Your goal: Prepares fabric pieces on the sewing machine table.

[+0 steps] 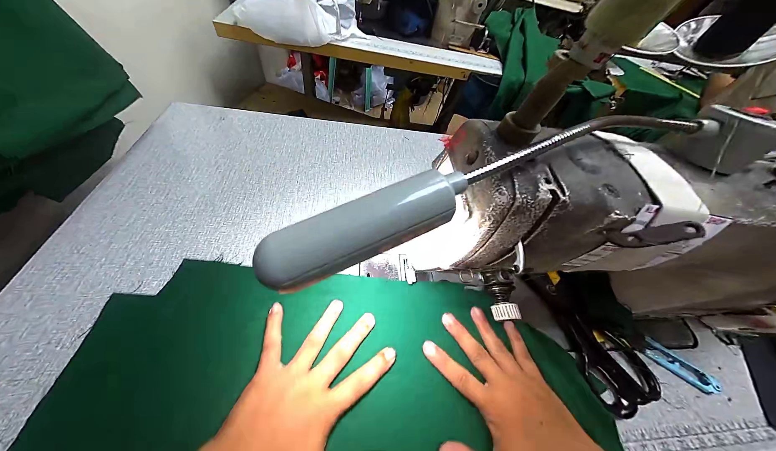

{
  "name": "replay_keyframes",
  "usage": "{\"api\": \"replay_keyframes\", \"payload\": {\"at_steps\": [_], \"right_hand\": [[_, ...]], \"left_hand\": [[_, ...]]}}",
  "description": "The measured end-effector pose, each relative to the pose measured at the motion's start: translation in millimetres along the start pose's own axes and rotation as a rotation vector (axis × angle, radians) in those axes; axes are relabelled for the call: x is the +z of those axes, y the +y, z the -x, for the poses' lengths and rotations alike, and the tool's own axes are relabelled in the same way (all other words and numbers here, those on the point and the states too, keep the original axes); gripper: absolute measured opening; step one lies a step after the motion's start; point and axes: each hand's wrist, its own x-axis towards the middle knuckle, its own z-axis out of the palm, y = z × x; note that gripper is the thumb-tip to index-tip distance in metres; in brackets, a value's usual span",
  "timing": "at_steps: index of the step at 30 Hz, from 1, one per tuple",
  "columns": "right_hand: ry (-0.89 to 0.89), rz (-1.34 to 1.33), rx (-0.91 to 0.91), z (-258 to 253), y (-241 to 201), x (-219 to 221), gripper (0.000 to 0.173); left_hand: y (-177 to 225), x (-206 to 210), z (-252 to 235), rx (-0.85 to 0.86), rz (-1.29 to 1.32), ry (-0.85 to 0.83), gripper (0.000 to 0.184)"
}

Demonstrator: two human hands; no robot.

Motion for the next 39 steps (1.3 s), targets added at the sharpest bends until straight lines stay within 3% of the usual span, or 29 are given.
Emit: {"api": "replay_keyframes", "payload": {"at_steps": [4, 8, 12, 16, 19, 25, 39], "right_hand": [[0.098, 0.053, -0.012, -40, 41, 0, 0.085], [0.026, 0.063, 0.002, -58, 54, -7, 0.087], [0.070, 0.074, -0.022, -57, 53, -5, 0.082], [0.107, 0.078, -0.016, -46, 40, -16, 0.081], [0.171, 0.084, -0.020, -21, 21, -23, 0.082], [0.144, 0.089, -0.052, 3, 15, 2, 0.086], [0.085, 0.115, -0.104, -2, 34, 2, 0.084]], "left_hand": [[-26, 2, -48, 0.011, -0.065, 0.202, 0.089], [-29, -4, -58, -0.049, -0.081, 0.131, 0.102], [-28, -8, -59, -0.077, -0.095, 0.067, 0.101], [-30, -11, -42, -0.042, -0.151, 0.315, 0.092], [-38, -20, -5, -0.101, -0.144, 0.396, 0.088], [-71, 2, 45, -0.237, -0.190, 0.360, 0.095], [-74, 14, 44, -0.257, -0.240, 0.402, 0.095]]}}
